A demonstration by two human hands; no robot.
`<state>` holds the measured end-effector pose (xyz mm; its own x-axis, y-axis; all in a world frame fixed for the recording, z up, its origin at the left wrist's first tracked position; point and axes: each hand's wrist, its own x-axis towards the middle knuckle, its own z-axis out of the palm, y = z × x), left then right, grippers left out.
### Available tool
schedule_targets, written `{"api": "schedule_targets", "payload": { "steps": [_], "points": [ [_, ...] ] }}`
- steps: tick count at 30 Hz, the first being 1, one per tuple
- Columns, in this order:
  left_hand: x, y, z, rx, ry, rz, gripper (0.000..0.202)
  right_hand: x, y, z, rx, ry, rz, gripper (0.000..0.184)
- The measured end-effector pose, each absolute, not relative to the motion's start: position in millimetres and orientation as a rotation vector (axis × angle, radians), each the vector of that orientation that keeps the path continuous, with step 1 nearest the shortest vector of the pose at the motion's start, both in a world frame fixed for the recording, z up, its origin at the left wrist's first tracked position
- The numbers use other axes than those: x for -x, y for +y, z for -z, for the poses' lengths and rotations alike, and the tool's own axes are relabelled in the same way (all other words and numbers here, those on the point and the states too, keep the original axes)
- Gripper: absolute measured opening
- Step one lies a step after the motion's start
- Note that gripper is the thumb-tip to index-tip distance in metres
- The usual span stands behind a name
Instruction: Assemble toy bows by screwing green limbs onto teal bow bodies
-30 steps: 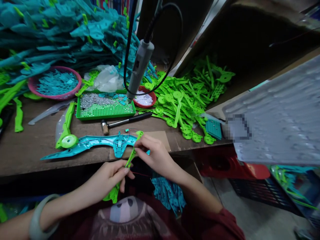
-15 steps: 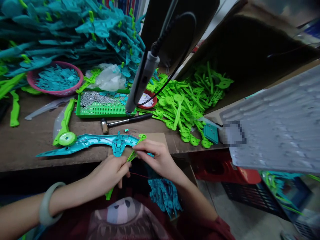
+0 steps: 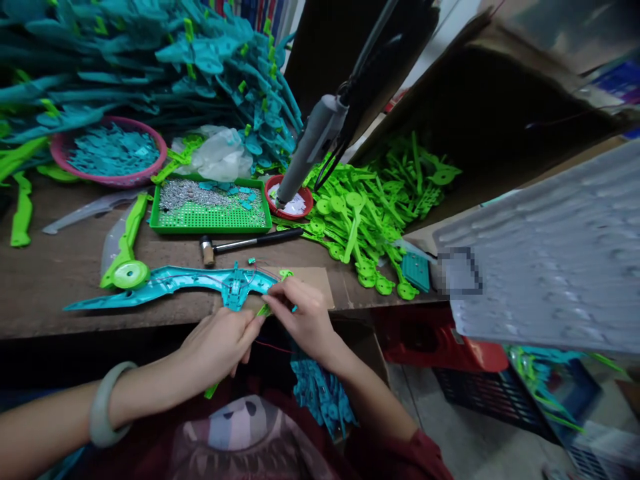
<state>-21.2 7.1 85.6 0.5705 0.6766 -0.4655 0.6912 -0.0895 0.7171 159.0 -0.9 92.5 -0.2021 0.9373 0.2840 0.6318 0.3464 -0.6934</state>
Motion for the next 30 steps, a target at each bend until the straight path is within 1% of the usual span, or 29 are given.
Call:
{"api": "schedule_targets", "payload": {
  "steps": [4, 6, 7, 10, 14, 21, 26, 30],
  "points": [
    [20, 10, -90, -2.17, 1.283, 0.029, 0.049, -159, -5, -93, 1.382, -1.641, -1.02, 0.009],
    [19, 10, -90, -2.295, 1.335, 0.05, 0.044, -162, -9, -93, 1.357, -1.55, -1.141, 0.013],
    [19, 8, -90, -2.333, 1.352, 0.069, 0.043, -163, -10, -93, 1.361, -1.531, -1.14, 0.014],
    [18, 4, -88, -2.417, 1.376, 0.088, 0.042, -165, -14, -90, 1.404, -1.509, -1.052, 0.015],
    [16, -1, -87, -2.499, 1.395, 0.034, 0.045, -163, -15, -82, 1.398, -1.508, -0.955, 0.01],
    [11, -4, -91, -2.532, 1.415, -0.065, 0.049, -151, -16, -68, 1.341, -1.543, -0.629, 0.006],
    [7, -7, -89, -2.528, 1.422, -0.098, 0.051, -150, -18, -62, 1.314, -1.579, -0.413, 0.012],
    [6, -7, -89, -2.501, 1.408, -0.102, 0.051, -156, -15, -62, 1.267, -1.722, -0.221, 0.017]
  ]
}}
